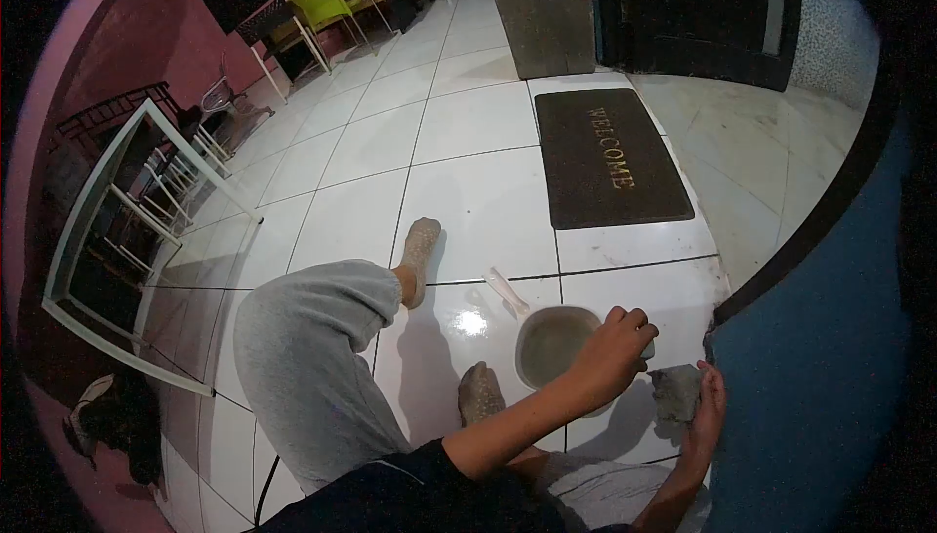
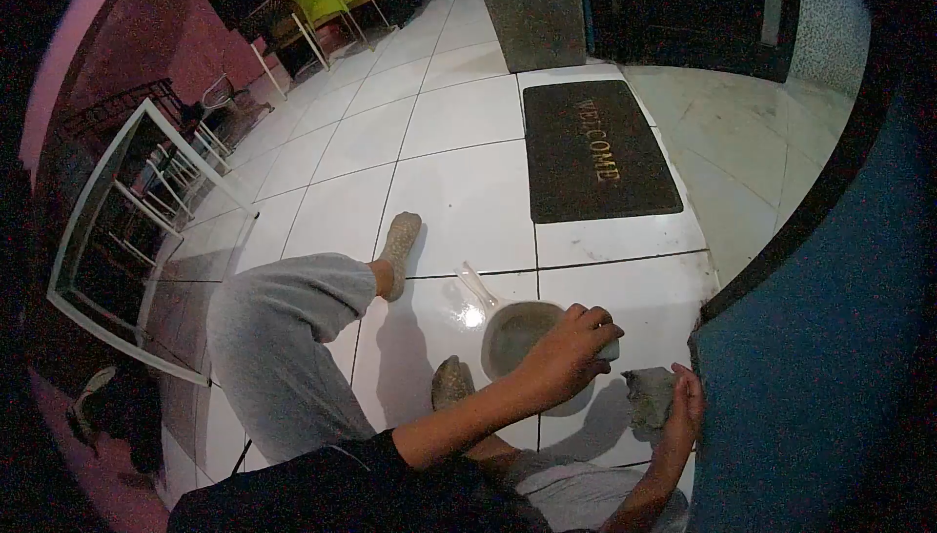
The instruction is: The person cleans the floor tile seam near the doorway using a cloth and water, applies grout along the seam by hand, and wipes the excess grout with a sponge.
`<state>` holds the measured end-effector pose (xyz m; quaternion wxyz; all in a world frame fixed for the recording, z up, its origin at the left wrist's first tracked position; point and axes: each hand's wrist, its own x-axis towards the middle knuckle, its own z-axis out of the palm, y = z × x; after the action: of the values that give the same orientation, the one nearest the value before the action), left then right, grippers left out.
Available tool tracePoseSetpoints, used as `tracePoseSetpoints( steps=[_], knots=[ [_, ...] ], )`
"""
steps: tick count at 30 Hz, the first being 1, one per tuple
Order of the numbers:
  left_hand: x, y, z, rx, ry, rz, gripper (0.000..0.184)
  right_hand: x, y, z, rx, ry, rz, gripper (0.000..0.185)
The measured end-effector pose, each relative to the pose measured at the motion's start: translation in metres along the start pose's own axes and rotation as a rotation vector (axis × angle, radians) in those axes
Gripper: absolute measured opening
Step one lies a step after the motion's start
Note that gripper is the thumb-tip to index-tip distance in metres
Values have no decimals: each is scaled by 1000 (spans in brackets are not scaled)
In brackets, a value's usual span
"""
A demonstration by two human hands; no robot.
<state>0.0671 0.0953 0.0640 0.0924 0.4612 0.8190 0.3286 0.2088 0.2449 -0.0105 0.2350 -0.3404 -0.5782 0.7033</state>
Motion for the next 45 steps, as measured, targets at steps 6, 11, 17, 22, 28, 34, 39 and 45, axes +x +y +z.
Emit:
tracePoseSetpoints(
  steps=[6, 11, 17, 22, 28, 34, 39, 45],
  knots=[
    [1, 0, 4, -8, -7, -23, 43, 1, 2, -4, 3, -33, -44, 31],
    [3, 5, 17, -59, -57, 13, 40, -3, -16, 4, -133, 68, -9, 35],
    [-1, 10, 73, -121, -162, 89, 37, -2, -13, -25, -52, 181, -23, 31],
    [-10, 1, 110, -94, -227, 77, 37, 5, -16, -45, -41, 274, -40, 27],
    [-21, -31, 146, -20, -198, 5, 33, 5, -16, -47, -137, 230, -45, 22],
    [-16, -58, 167, 81, -105, 100, 37, 5, -20, -42, -185, 249, 20, 25],
    [-7, -67, 175, 79, 12, 154, 30, 7, -20, -41, -201, 188, 93, 27],
    [1, -84, 180, 83, 69, 214, 30, 11, -21, -36, -299, 133, 149, 28]
  ],
)
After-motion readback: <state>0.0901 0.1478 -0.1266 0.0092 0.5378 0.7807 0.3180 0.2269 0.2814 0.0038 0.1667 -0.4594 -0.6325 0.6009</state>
